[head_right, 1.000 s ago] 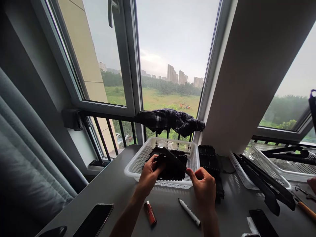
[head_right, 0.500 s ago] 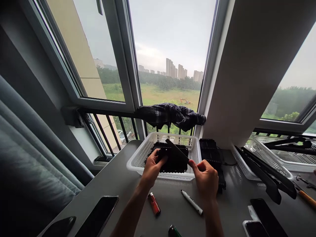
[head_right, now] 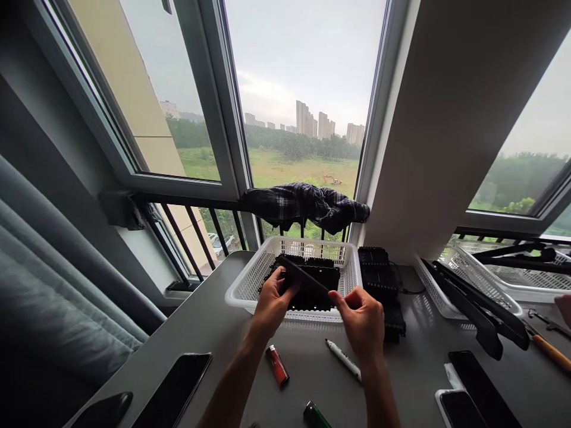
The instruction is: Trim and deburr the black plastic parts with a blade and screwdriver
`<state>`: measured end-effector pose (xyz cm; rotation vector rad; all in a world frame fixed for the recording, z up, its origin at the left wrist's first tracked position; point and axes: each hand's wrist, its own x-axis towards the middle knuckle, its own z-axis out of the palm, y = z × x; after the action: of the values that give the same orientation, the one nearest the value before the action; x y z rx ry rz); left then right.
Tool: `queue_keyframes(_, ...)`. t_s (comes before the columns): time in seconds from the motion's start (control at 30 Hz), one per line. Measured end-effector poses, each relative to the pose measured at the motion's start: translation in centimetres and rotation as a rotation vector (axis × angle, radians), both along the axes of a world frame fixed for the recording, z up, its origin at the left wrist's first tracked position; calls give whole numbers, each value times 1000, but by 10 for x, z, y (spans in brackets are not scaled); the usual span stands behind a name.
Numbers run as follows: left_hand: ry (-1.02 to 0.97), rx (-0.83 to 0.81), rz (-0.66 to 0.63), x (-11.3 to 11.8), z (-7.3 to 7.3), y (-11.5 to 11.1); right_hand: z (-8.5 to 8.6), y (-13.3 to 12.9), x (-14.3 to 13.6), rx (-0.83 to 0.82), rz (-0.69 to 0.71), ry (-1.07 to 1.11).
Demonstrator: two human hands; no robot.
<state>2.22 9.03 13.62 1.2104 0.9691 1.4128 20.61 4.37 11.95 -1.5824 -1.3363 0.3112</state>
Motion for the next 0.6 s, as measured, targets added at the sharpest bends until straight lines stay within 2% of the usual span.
queue_keyframes(0.1, 9, 11, -2, 1, 1, -1, -1, -1, -4, -22, 18, -14)
queue_keyframes(0.3, 14, -6, -9, 0, 2, -2, 5, -3, 14, -66, -123, 33)
queue_keyframes(0.47, 29, 28, -8, 3, 0, -2, 5, -5, 0, -73, 24, 31)
queue_keyframes(0.6, 17, 18, -23, 2, -1, -2, 3, -3, -3, -73, 4, 9)
